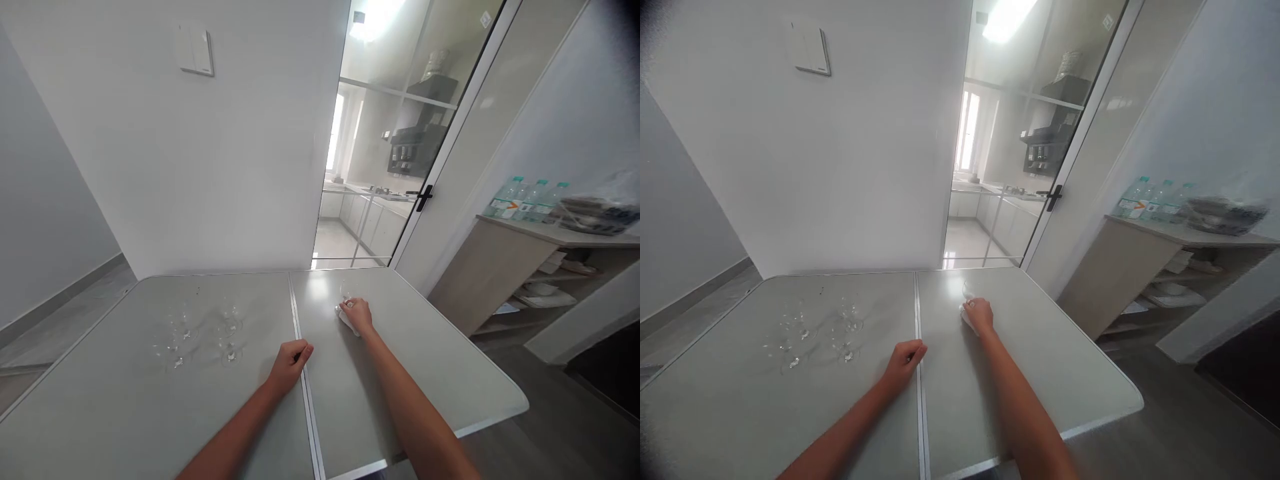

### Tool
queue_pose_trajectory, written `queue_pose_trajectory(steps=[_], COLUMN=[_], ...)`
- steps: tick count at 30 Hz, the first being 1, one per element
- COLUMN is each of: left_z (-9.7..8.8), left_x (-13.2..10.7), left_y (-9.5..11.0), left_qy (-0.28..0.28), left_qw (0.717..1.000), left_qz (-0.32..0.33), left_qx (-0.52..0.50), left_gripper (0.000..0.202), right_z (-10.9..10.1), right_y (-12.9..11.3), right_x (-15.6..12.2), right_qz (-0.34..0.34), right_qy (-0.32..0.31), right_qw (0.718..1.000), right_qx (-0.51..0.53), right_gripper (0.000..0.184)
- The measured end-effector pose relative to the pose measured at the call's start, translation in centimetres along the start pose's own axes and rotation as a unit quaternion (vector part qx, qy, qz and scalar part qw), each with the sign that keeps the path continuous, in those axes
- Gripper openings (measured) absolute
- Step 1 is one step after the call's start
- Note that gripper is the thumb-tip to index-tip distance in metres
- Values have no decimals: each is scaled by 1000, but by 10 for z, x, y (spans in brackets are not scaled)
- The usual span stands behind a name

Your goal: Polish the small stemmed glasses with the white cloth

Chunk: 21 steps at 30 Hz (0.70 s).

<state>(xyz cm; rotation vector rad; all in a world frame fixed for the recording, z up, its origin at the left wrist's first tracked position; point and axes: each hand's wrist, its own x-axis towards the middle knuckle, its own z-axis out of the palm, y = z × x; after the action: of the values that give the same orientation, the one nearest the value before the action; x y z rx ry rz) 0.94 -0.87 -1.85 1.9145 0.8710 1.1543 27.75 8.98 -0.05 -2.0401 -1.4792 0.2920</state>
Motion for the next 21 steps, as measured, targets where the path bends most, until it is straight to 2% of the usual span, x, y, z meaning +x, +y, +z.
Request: queue_pose_trajectory(steps=[9, 13, 15, 18, 20, 21], left_z=[3, 5, 5, 5, 5, 6], left_x=[0, 0, 1, 2, 3, 4], left_y=[1, 0, -1, -1, -1, -1], left_qy=[-4, 5, 12, 36, 53, 62], left_qw=[1000, 1000, 1000, 999, 997, 995], left_qz=[-9, -14, -22, -40, -58, -67], left_qx=[4, 9, 5, -4, -13, -25], left_gripper=[50, 50, 50, 52, 54, 55], right_z=[-3, -15, -23, -34, -39, -41], right_y=[-6, -1, -2, -24, -56, -77], right_x=[-1, -18, -33, -60, -81, -92], right_qz=[-3, 19, 43, 38, -25, -82], right_qy=[-18, -25, -25, 9, 43, 49], right_qw=[999, 998, 995, 991, 992, 991], right_qx=[-37, -62, -90, -126, -114, -93], right_gripper=[32, 43, 39, 33, 32, 30])
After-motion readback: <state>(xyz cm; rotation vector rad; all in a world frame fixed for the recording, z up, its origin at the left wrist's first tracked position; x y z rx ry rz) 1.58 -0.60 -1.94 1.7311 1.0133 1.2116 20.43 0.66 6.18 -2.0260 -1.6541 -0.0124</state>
